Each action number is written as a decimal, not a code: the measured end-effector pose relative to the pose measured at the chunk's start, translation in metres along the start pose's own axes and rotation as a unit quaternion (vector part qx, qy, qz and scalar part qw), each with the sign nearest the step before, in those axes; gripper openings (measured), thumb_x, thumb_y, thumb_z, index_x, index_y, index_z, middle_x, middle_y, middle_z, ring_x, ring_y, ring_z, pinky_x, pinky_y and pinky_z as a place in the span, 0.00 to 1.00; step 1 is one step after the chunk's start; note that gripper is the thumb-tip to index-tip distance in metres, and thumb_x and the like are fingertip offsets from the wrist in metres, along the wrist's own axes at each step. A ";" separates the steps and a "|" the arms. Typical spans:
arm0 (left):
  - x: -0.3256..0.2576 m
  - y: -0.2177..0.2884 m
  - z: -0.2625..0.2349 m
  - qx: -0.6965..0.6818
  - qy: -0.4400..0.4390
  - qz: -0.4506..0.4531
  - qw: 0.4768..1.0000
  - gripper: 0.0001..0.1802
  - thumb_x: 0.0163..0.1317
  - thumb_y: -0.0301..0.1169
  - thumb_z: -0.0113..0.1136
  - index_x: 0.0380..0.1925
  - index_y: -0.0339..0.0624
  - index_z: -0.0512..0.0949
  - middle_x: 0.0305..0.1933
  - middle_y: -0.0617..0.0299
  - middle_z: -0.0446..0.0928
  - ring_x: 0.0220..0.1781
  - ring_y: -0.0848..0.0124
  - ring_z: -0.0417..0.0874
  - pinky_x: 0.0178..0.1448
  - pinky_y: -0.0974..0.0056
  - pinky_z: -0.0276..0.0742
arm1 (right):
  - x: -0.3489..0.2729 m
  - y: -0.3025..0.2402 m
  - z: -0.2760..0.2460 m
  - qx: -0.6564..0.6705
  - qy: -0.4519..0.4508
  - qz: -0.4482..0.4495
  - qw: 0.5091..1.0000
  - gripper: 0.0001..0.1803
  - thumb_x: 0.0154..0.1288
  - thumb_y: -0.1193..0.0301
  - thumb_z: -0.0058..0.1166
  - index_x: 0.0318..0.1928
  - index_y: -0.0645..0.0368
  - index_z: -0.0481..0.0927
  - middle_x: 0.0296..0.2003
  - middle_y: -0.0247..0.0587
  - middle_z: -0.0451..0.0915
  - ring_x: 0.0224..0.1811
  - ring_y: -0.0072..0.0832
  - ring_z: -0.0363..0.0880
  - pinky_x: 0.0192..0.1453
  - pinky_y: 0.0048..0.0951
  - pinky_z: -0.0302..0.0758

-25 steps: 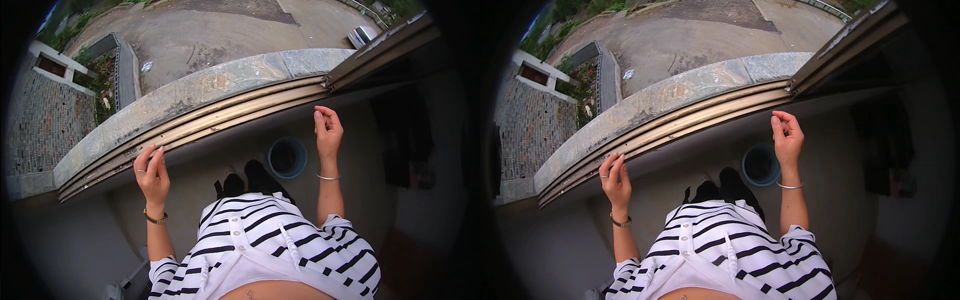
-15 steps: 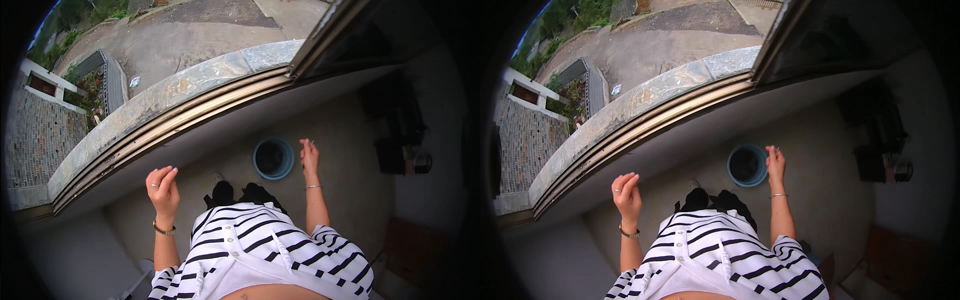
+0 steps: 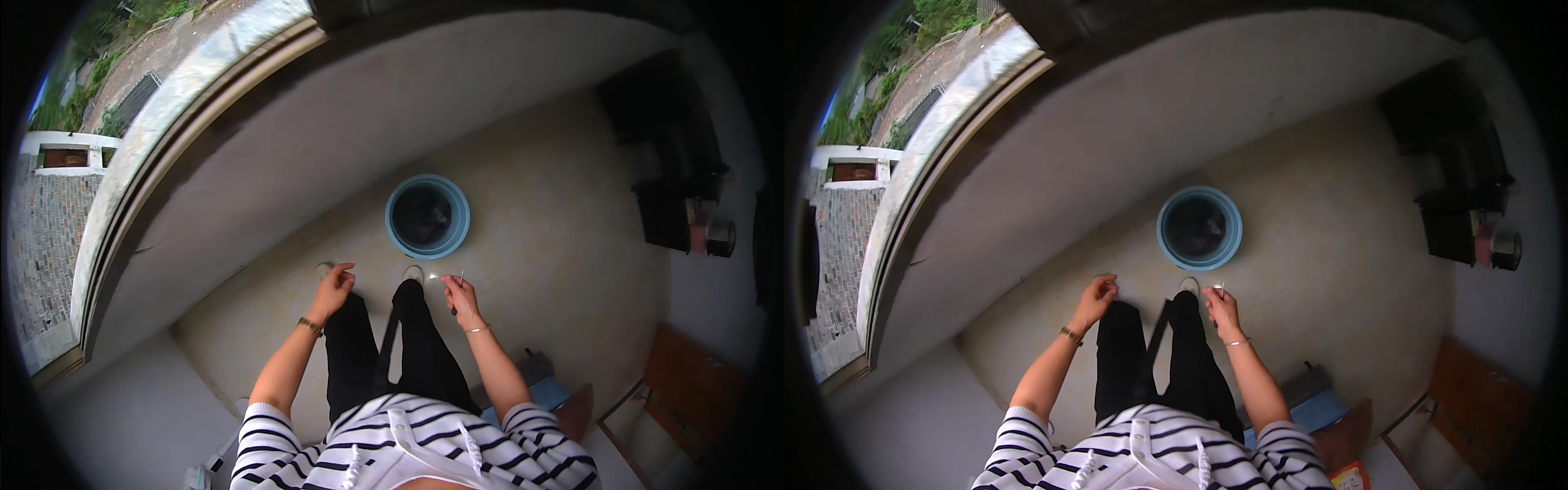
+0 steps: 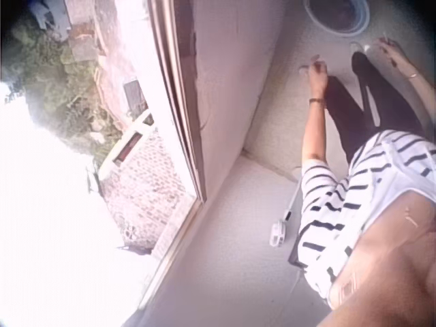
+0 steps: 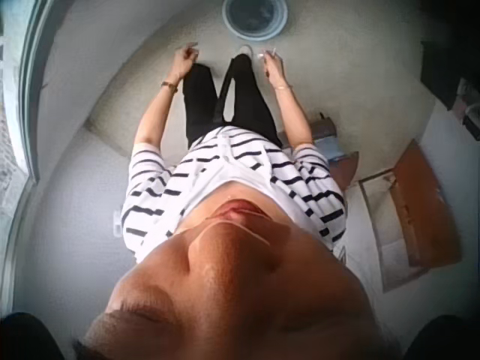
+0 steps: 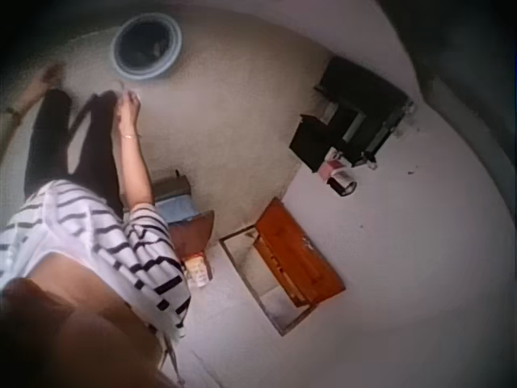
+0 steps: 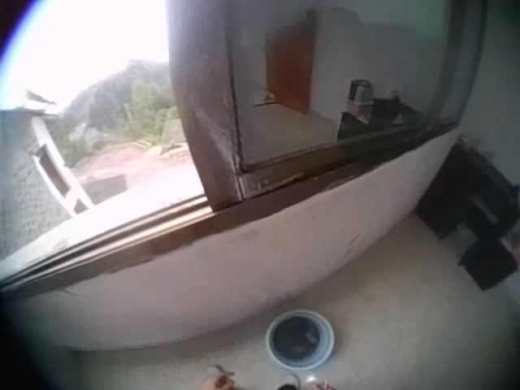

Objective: The person cleans a window track using a cloth and a small brush. They wipe the track, dip the cloth in a bucket of water, and use the brush to remove debris from the track. The person also uses a screwdriver to scrape the track and continues cleaning with the cloth and brush.

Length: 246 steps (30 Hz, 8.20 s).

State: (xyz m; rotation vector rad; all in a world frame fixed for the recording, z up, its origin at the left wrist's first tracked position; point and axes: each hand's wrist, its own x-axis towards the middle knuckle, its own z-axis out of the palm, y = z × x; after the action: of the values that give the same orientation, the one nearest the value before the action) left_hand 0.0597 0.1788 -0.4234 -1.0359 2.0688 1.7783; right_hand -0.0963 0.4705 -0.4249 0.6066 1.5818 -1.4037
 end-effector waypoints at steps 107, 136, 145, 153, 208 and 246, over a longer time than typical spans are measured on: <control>-0.092 -0.137 -0.272 -0.189 0.295 -0.102 0.931 0.12 0.57 0.34 0.61 0.39 0.41 0.77 0.42 0.47 0.78 0.49 0.52 0.79 0.53 0.54 0.73 | -0.129 0.099 0.443 -0.546 -0.146 -0.367 0.739 0.20 0.61 0.77 0.49 0.54 0.61 0.77 0.47 0.52 0.76 0.49 0.45 0.78 0.55 0.39 0.75; -0.379 -0.052 -0.700 -0.108 0.474 0.397 0.779 0.12 0.56 0.13 0.56 0.39 0.38 0.76 0.47 0.56 0.76 0.50 0.69 0.77 0.58 0.66 0.72 | -0.370 0.001 0.754 -0.282 -0.266 -0.603 0.697 0.09 0.63 0.81 0.57 0.44 0.66 0.80 0.38 0.42 0.81 0.39 0.26 0.78 0.47 0.24 0.74; -0.404 -0.086 -0.776 0.085 0.483 0.381 0.784 0.06 0.55 0.18 0.64 0.32 0.38 0.80 0.30 0.56 0.80 0.29 0.67 0.81 0.34 0.67 0.76 | -0.412 0.019 0.865 -0.414 -0.302 -0.606 0.608 0.10 0.61 0.79 0.60 0.45 0.63 0.81 0.33 0.43 0.80 0.32 0.30 0.80 0.37 0.25 0.75; -0.419 -0.115 -0.807 0.164 0.558 0.398 0.709 0.04 0.53 0.20 0.63 0.28 0.39 0.79 0.24 0.59 0.78 0.24 0.62 0.80 0.29 0.64 0.76 | -0.437 0.024 1.038 -0.427 -0.502 -0.647 0.384 0.12 0.60 0.77 0.56 0.46 0.58 0.78 0.37 0.45 0.77 0.38 0.44 0.78 0.40 0.36 0.76; -0.408 -0.138 -0.806 0.190 0.626 0.373 0.658 0.03 0.51 0.26 0.56 0.22 0.41 0.77 0.22 0.60 0.76 0.23 0.61 0.79 0.30 0.61 0.75 | -0.448 0.151 1.184 -0.451 -0.628 -0.632 0.051 0.09 0.52 0.74 0.56 0.37 0.59 0.78 0.36 0.45 0.76 0.35 0.46 0.82 0.39 0.43 0.80; -0.406 -0.133 -0.810 0.188 0.621 0.398 0.648 0.03 0.50 0.25 0.56 0.20 0.40 0.75 0.20 0.60 0.71 0.18 0.62 0.73 0.23 0.61 0.70 | -0.429 0.149 1.193 -0.478 -0.586 -0.633 0.165 0.04 0.59 0.72 0.56 0.33 0.59 0.81 0.32 0.47 0.79 0.34 0.49 0.80 0.40 0.46 0.77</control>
State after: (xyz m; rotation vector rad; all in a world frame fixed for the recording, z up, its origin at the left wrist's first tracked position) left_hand 0.6577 -0.4311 -0.0936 -1.5455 3.9716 0.4353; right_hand 0.5884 -0.5440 -0.0621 -2.5481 0.7431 -0.6097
